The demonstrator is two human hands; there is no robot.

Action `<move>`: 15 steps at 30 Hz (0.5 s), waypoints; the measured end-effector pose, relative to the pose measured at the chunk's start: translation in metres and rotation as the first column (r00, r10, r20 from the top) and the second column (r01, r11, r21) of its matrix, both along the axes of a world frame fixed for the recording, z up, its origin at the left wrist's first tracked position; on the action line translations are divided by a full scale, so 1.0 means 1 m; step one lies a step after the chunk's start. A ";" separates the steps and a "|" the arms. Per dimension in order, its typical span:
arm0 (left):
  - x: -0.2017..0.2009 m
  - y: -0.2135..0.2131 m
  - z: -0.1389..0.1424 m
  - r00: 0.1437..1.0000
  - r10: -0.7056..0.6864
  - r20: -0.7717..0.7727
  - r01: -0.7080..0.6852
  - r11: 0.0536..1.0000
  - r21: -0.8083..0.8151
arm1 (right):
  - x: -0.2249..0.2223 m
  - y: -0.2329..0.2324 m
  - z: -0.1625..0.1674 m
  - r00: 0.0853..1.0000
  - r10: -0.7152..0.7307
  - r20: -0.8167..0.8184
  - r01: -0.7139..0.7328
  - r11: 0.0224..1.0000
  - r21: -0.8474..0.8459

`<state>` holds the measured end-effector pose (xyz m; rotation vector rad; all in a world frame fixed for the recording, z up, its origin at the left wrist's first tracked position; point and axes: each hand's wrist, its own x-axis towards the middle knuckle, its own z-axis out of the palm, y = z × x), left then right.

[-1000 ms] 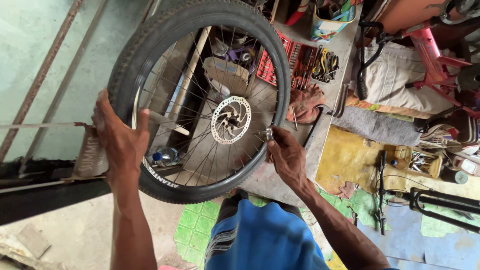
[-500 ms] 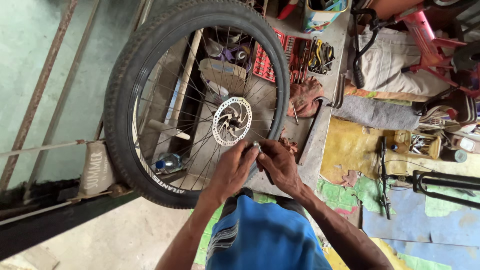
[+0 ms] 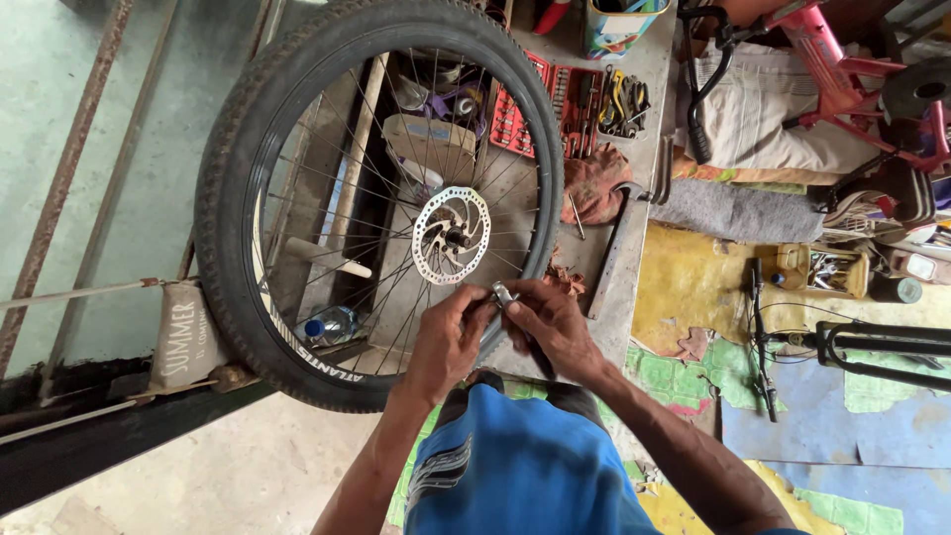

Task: The person uses a wrench to loosen and remove the axle nut from a bicycle wheel, then removes the axle and a washer. They later use a hammer to tap the wheel hub and reinsert the axle, then tighten the nut with the wrench.

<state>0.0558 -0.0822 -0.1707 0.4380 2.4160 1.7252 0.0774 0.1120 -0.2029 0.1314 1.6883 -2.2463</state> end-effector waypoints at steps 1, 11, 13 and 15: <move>0.002 0.001 0.000 0.998 0.016 -0.066 -0.016 1.000 -0.005 | 0.005 -0.004 0.001 0.993 -0.041 0.113 0.051 0.995 -0.084; 0.004 -0.011 -0.015 0.919 -0.007 0.394 -0.020 0.998 0.066 | 0.003 -0.005 -0.011 0.972 0.125 -0.201 -0.099 0.986 0.137; 0.004 -0.015 -0.021 0.918 -0.022 0.395 -0.016 0.996 0.092 | 0.002 -0.003 -0.013 0.976 0.150 -0.158 -0.135 0.986 0.102; 0.001 -0.019 -0.026 0.911 -0.081 0.404 0.015 0.987 0.163 | 0.002 -0.002 -0.014 0.974 0.178 -0.140 -0.172 0.984 0.055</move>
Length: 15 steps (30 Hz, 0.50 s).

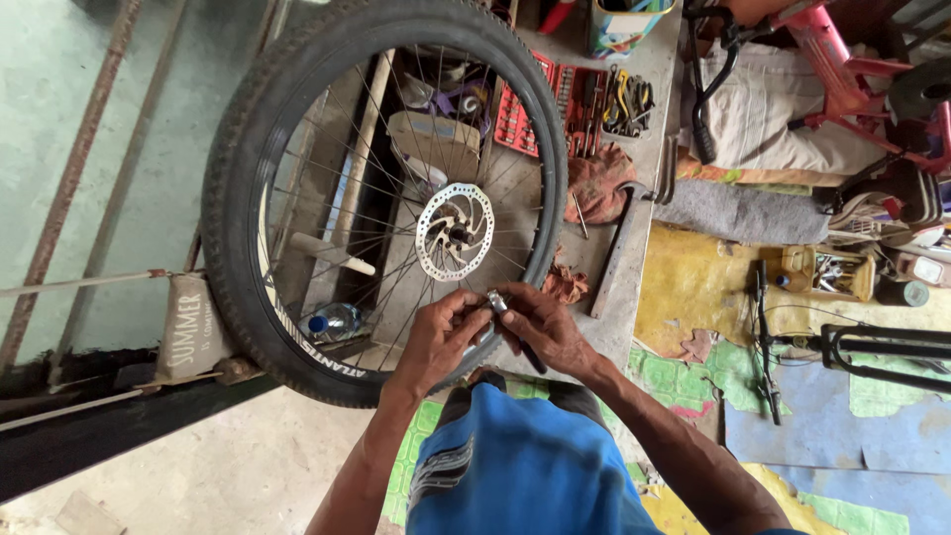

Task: The person uses a wrench to loosen and remove the axle nut from a bicycle wheel, then removes the axle and a washer. They later use a hammer to tap the wheel hub and reinsert the axle, then tighten the nut with the wrench.

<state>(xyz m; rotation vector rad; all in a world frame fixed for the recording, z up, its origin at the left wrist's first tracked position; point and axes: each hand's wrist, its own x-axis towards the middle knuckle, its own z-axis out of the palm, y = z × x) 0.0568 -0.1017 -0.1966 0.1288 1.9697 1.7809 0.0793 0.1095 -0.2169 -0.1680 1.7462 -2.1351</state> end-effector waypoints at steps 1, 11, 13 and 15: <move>-0.003 -0.002 -0.002 1.000 -0.018 0.006 0.018 0.999 0.036 | 0.000 -0.001 0.000 1.000 0.019 0.006 -0.019 0.999 -0.030; -0.038 -0.069 0.051 0.443 0.087 -0.892 -0.726 0.618 -0.300 | -0.023 -0.046 -0.035 0.931 -0.359 -0.060 0.359 0.933 0.000; -0.048 -0.106 0.076 0.544 -0.030 -0.839 -0.768 0.386 -0.511 | -0.027 -0.050 -0.043 0.915 -0.399 -0.061 0.401 0.916 0.027; -0.074 -0.122 0.087 0.577 -0.106 -0.810 -0.782 0.216 -0.585 | -0.030 -0.054 -0.049 0.908 -0.415 -0.059 0.417 0.909 0.029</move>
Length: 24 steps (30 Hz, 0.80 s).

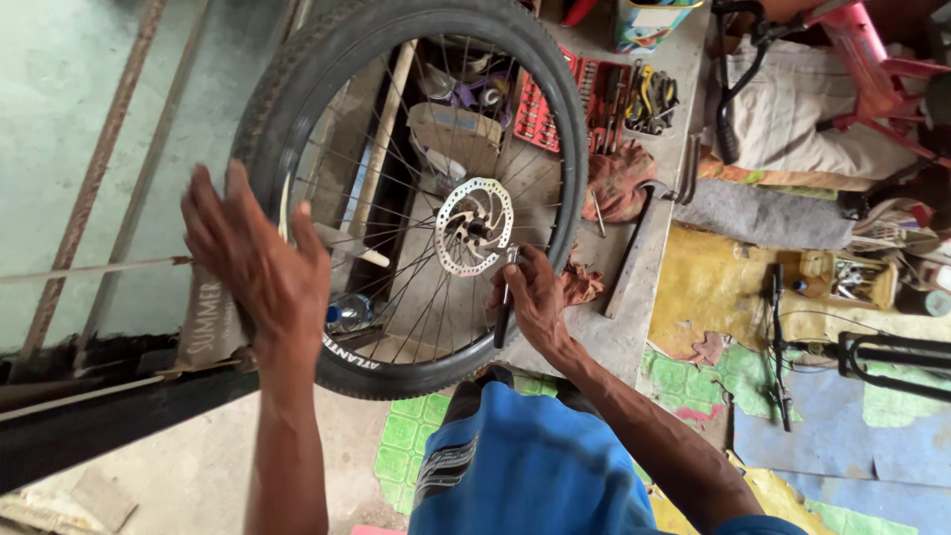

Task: The person uses a wrench to loosen and remove the axle nut from a bicycle wheel, then removes the axle and a washer. They later use a hammer to tap the wheel hub and reinsert the axle, then tighten the nut with the wrench.

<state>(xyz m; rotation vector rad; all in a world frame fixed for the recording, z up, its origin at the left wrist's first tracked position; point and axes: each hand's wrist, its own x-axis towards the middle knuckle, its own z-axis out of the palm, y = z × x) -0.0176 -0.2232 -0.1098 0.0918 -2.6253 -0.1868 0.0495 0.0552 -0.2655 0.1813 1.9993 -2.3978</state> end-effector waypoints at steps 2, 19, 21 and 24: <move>-0.015 -0.005 0.005 0.996 0.027 0.090 -0.026 1.000 -0.011 | -0.003 -0.004 -0.005 1.000 -0.002 -0.003 0.002 1.000 -0.023; -0.001 0.056 0.079 0.967 -0.201 0.159 0.141 0.934 0.328 | 0.007 0.051 -0.015 0.994 -0.088 -0.062 0.081 0.992 -0.098; 0.007 0.071 0.094 0.953 -0.264 0.149 0.213 0.933 0.292 | 0.003 0.063 -0.013 0.992 -0.113 -0.062 0.108 0.992 -0.071; 0.020 0.102 0.103 0.939 -0.336 0.079 0.297 0.903 0.311 | -0.004 0.079 -0.011 0.989 -0.134 -0.058 0.132 0.990 -0.041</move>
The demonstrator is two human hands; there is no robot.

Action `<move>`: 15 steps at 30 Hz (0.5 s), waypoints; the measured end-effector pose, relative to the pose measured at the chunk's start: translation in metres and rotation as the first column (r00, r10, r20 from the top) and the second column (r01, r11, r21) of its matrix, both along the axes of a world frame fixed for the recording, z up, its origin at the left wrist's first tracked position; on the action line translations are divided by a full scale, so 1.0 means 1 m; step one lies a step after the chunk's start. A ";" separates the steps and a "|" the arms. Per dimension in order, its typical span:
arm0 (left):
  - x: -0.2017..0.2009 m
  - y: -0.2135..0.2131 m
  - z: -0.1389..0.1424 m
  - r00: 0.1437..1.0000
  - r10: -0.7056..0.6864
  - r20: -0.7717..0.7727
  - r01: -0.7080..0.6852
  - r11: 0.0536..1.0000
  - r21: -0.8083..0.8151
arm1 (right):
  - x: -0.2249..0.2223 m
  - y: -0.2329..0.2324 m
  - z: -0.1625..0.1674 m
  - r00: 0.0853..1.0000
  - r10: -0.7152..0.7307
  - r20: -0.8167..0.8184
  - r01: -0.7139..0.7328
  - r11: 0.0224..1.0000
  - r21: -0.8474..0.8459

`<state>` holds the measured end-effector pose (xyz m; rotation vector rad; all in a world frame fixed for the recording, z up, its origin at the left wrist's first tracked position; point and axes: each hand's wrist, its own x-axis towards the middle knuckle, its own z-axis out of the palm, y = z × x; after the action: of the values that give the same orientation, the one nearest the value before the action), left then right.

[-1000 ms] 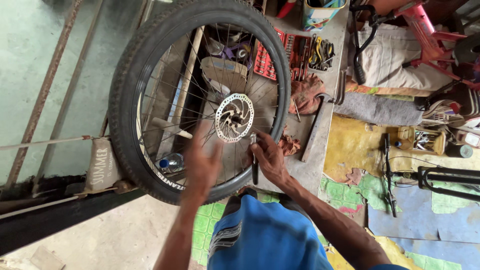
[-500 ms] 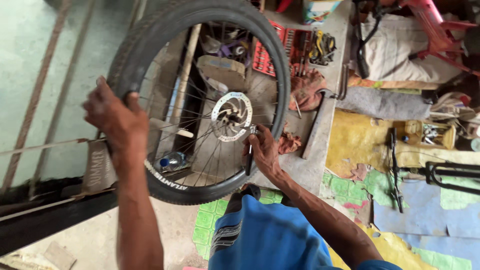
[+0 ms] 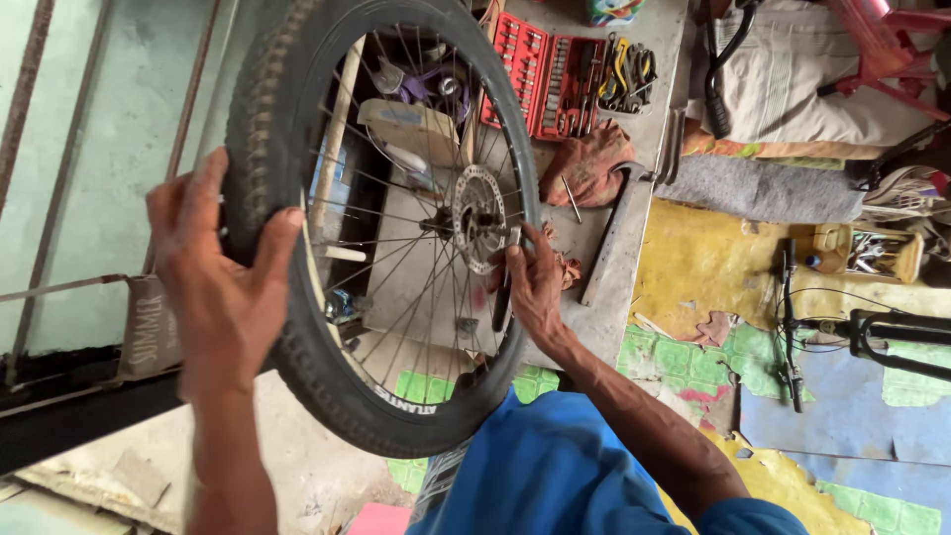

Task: The person uses a wrench to loosen and remove the axle nut from a bicycle wheel, then removes the axle and a washer. They later use a hammer to tap the wheel hub and reinsert the axle, then tighten the nut with the wrench.

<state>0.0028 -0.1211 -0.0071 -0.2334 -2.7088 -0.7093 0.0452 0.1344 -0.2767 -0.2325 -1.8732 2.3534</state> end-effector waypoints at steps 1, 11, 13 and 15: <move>0.004 0.012 0.000 1.000 -0.010 -0.007 0.010 0.998 0.061 | -0.004 0.005 0.000 1.000 0.005 -0.015 -0.005 0.999 -0.033; 0.024 0.103 0.018 0.996 -0.043 -0.075 0.045 0.999 0.027 | -0.002 0.052 0.002 1.000 -0.005 0.020 0.008 0.991 -0.137; 0.027 0.117 0.020 0.995 -0.061 -0.079 0.064 0.998 0.030 | -0.001 0.061 0.002 1.000 -0.022 0.005 0.023 0.982 -0.185; 0.029 0.128 0.022 0.994 -0.074 -0.087 0.076 0.997 0.023 | 0.000 0.068 0.001 1.000 -0.031 -0.002 0.030 0.974 -0.223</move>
<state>0.0319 0.0065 0.0153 -0.3523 -2.6191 -0.7386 0.0447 0.2029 -0.2757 -0.2738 -1.5884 2.5398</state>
